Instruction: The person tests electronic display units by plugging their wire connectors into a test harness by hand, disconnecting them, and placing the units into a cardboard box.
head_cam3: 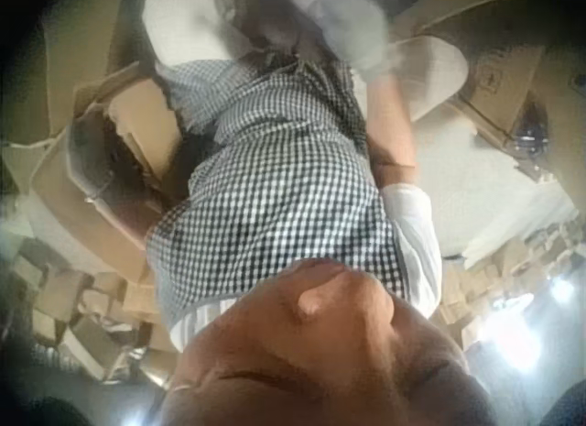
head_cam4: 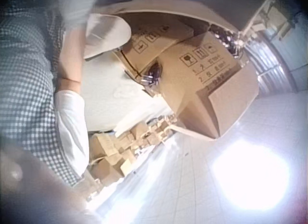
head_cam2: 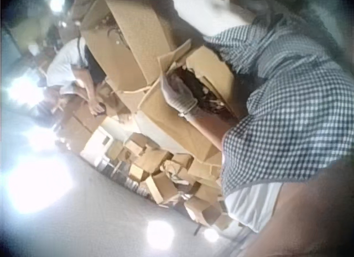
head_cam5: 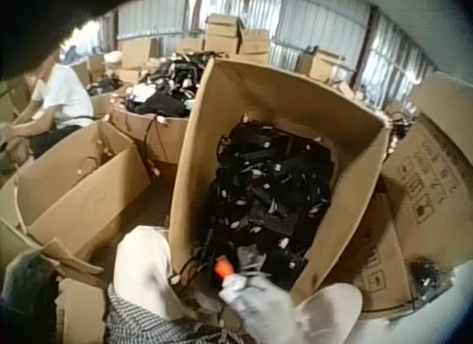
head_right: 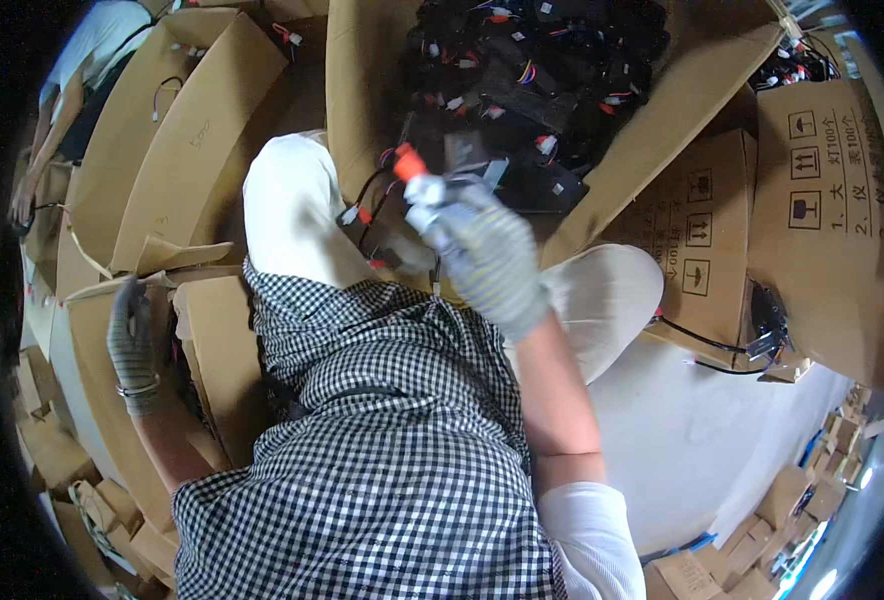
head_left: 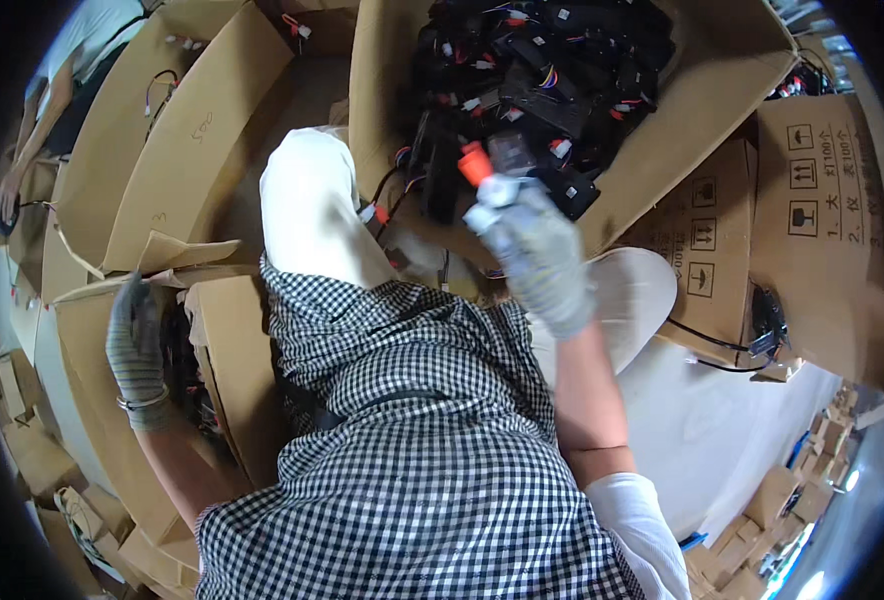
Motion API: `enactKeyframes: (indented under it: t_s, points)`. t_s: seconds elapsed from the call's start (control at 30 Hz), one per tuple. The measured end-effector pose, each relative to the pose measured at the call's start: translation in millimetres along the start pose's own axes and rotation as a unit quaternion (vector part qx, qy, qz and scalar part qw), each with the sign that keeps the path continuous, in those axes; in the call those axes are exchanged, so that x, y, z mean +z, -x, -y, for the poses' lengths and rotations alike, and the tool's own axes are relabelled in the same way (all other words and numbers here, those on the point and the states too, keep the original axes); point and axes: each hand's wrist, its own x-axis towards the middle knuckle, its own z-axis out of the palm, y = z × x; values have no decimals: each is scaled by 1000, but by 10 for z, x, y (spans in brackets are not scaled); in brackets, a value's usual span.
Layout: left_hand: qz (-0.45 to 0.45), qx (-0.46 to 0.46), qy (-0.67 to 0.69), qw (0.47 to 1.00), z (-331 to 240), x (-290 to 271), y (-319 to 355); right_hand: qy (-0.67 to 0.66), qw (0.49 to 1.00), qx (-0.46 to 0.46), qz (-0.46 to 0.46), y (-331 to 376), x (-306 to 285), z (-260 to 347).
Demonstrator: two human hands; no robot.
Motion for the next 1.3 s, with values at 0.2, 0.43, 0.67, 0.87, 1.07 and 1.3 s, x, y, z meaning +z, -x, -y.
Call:
enactKeyframes:
  t_s: [0.2,0.43,0.67,0.87,1.07,1.3]
  points:
    - [330,304,-148,881,-1168,1382,-204,-125,984,98,75,617,991,-104]
    - [507,245,53,824,-901,1993,119,-220,959,152,92,594,890,-38]
    - [526,63,54,847,-1018,2147,142,-184,955,124,199,626,872,-33]
    - [483,-52,206,850,-1216,2037,127,-128,941,289,116,886,1180,-236]
    - [478,137,219,840,-1676,2151,158,-37,894,447,-2,874,1035,-929]
    - [498,150,315,794,-1513,2112,530,-228,821,449,-269,290,602,-764]
